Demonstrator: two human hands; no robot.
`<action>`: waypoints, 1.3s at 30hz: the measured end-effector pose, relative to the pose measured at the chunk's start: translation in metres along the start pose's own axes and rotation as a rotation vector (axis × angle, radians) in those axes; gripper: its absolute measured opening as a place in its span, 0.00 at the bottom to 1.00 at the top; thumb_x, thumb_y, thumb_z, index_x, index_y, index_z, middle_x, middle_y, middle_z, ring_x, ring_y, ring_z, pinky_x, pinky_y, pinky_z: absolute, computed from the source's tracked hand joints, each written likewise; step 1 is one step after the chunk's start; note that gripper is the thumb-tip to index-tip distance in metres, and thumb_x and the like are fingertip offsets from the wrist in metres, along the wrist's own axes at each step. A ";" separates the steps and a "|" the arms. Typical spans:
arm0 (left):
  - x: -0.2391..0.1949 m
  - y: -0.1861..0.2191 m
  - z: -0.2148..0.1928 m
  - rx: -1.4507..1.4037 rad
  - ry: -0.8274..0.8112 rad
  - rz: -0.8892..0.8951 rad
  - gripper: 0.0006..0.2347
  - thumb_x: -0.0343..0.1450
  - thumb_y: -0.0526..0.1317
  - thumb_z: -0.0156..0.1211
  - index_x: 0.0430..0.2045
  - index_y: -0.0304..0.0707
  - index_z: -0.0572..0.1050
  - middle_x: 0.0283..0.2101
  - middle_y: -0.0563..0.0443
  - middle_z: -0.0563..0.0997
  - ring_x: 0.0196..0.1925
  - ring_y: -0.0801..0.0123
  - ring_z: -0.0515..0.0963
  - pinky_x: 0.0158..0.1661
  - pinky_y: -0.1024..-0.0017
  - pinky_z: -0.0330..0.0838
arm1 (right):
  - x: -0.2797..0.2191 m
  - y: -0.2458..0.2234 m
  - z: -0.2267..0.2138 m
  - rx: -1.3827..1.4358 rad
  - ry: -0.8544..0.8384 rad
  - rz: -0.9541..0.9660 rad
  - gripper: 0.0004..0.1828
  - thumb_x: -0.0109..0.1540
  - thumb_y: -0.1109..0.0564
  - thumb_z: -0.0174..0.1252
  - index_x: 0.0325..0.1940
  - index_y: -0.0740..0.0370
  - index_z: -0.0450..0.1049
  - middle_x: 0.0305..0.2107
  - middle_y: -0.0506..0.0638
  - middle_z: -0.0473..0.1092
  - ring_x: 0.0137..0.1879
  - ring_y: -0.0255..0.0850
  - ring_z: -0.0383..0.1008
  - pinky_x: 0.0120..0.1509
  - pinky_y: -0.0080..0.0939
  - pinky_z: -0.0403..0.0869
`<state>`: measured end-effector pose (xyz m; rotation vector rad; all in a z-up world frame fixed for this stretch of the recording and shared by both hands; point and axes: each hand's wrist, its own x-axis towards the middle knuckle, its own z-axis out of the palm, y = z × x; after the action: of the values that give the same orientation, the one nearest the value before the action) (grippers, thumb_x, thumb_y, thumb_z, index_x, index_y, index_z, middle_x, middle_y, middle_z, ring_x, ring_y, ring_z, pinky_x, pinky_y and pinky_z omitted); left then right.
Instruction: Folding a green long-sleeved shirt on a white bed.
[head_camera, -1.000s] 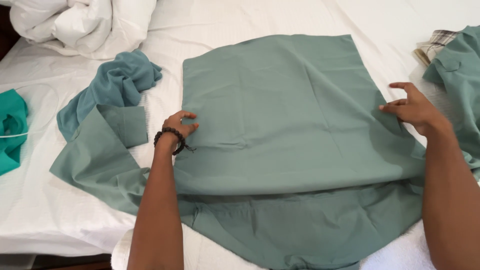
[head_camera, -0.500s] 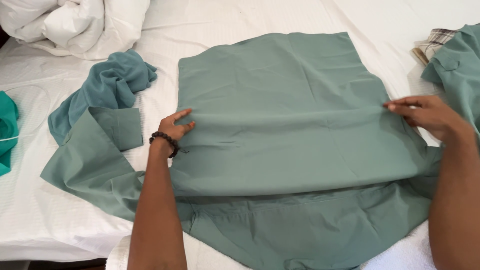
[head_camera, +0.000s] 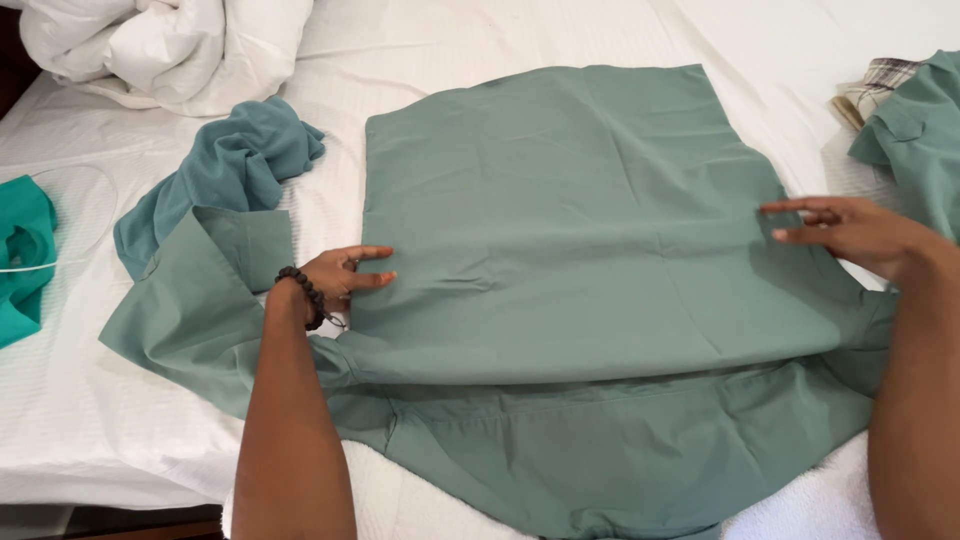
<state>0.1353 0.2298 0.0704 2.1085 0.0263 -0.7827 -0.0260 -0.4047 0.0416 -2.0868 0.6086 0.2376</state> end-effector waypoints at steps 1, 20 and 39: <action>0.009 -0.006 0.000 0.001 0.002 0.000 0.29 0.62 0.44 0.75 0.62 0.50 0.77 0.25 0.60 0.66 0.20 0.78 0.58 0.21 0.72 0.55 | 0.004 -0.003 0.004 0.002 0.000 -0.002 0.28 0.61 0.54 0.66 0.66 0.45 0.76 0.58 0.49 0.64 0.65 0.38 0.61 0.66 0.42 0.63; 0.087 0.007 0.041 -0.007 0.612 0.145 0.30 0.70 0.26 0.51 0.68 0.58 0.65 0.65 0.44 0.75 0.61 0.58 0.78 0.59 0.66 0.71 | 0.074 0.000 0.040 0.184 0.399 -0.414 0.20 0.68 0.61 0.60 0.65 0.54 0.78 0.38 0.45 0.70 0.40 0.31 0.64 0.44 0.35 0.69; 0.094 0.048 -0.002 -0.262 0.384 0.099 0.27 0.63 0.44 0.69 0.61 0.51 0.74 0.65 0.45 0.74 0.70 0.56 0.69 0.67 0.58 0.59 | 0.085 -0.113 0.015 0.397 0.063 0.050 0.15 0.67 0.50 0.62 0.56 0.56 0.77 0.52 0.52 0.73 0.59 0.44 0.73 0.61 0.43 0.74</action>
<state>0.2256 0.1772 0.0554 1.9615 0.2172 -0.2893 0.1053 -0.3690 0.0824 -1.7029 0.6859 0.0710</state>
